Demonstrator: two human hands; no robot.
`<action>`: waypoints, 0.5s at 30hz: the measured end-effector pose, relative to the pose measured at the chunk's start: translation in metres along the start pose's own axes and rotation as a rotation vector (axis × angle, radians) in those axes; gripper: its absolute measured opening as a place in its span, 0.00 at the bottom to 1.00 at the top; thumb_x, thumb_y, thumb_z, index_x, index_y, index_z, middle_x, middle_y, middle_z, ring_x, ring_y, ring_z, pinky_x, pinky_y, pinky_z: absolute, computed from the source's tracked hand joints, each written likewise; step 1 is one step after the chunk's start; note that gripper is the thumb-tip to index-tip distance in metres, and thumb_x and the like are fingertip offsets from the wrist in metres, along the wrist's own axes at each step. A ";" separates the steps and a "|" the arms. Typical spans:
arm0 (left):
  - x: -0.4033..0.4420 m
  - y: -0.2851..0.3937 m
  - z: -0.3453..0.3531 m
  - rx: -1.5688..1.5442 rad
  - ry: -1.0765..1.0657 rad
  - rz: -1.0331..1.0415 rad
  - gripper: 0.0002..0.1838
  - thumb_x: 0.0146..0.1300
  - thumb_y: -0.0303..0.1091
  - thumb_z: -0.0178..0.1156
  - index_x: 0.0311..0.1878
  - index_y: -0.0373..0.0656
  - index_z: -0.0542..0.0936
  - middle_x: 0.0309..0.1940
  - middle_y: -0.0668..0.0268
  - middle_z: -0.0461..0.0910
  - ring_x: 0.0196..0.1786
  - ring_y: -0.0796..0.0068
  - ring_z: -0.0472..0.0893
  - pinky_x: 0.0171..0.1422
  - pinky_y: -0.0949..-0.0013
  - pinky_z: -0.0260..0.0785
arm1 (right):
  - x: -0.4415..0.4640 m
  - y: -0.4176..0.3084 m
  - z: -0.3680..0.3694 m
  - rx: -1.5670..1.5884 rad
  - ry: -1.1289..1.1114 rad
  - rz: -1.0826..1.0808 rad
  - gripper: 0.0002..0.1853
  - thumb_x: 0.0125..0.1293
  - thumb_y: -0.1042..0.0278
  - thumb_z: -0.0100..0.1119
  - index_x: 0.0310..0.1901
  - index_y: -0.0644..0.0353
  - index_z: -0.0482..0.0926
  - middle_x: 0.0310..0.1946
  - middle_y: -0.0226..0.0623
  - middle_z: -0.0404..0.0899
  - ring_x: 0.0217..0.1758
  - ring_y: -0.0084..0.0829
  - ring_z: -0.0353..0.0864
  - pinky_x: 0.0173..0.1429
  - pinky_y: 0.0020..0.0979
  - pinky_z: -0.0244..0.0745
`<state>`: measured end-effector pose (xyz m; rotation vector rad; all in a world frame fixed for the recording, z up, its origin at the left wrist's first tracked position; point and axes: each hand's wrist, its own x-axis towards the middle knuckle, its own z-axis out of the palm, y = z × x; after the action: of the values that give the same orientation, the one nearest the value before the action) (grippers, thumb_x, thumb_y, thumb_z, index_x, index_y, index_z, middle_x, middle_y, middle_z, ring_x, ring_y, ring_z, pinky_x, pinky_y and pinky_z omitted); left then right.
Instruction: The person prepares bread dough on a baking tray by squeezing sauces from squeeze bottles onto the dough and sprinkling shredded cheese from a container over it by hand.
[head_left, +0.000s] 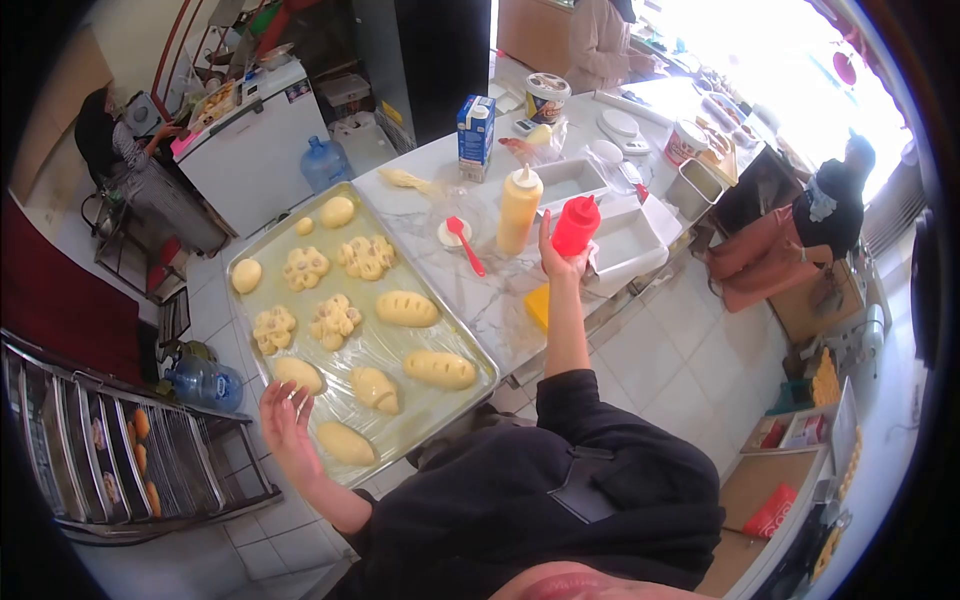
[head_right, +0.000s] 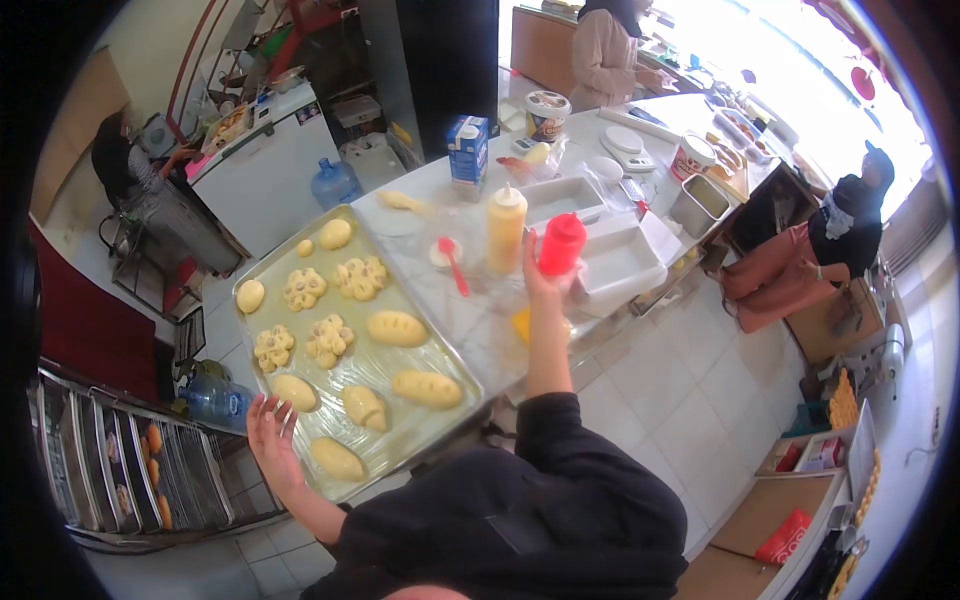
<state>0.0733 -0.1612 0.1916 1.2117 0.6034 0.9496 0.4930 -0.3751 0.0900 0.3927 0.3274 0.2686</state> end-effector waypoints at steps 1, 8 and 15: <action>0.001 0.001 0.001 -0.005 -0.004 0.000 0.18 0.64 0.32 0.51 0.56 0.38 0.66 0.48 0.58 0.72 0.49 0.67 0.74 0.55 0.65 0.67 | 0.009 -0.002 -0.004 0.006 0.005 -0.003 0.30 0.62 0.39 0.43 0.52 0.59 0.71 0.49 0.39 0.73 0.55 0.43 0.69 0.62 0.49 0.64; 0.000 0.005 -0.020 -0.022 0.051 0.016 0.18 0.63 0.32 0.52 0.56 0.39 0.66 0.48 0.60 0.71 0.48 0.69 0.74 0.55 0.66 0.67 | 0.005 -0.004 -0.004 0.068 -0.070 0.088 0.25 0.55 0.47 0.53 0.46 0.61 0.72 0.43 0.40 0.76 0.48 0.41 0.74 0.55 0.42 0.72; 0.014 0.005 -0.053 -0.008 0.070 0.041 0.18 0.64 0.34 0.52 0.56 0.42 0.67 0.49 0.62 0.71 0.50 0.70 0.73 0.55 0.67 0.66 | -0.120 0.079 0.023 -0.334 -0.218 0.118 0.26 0.53 0.55 0.63 0.50 0.59 0.68 0.44 0.39 0.74 0.50 0.41 0.74 0.56 0.43 0.71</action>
<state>0.0352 -0.1219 0.1834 1.1918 0.6315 1.0312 0.3768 -0.3503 0.1735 0.1093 0.0425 0.3856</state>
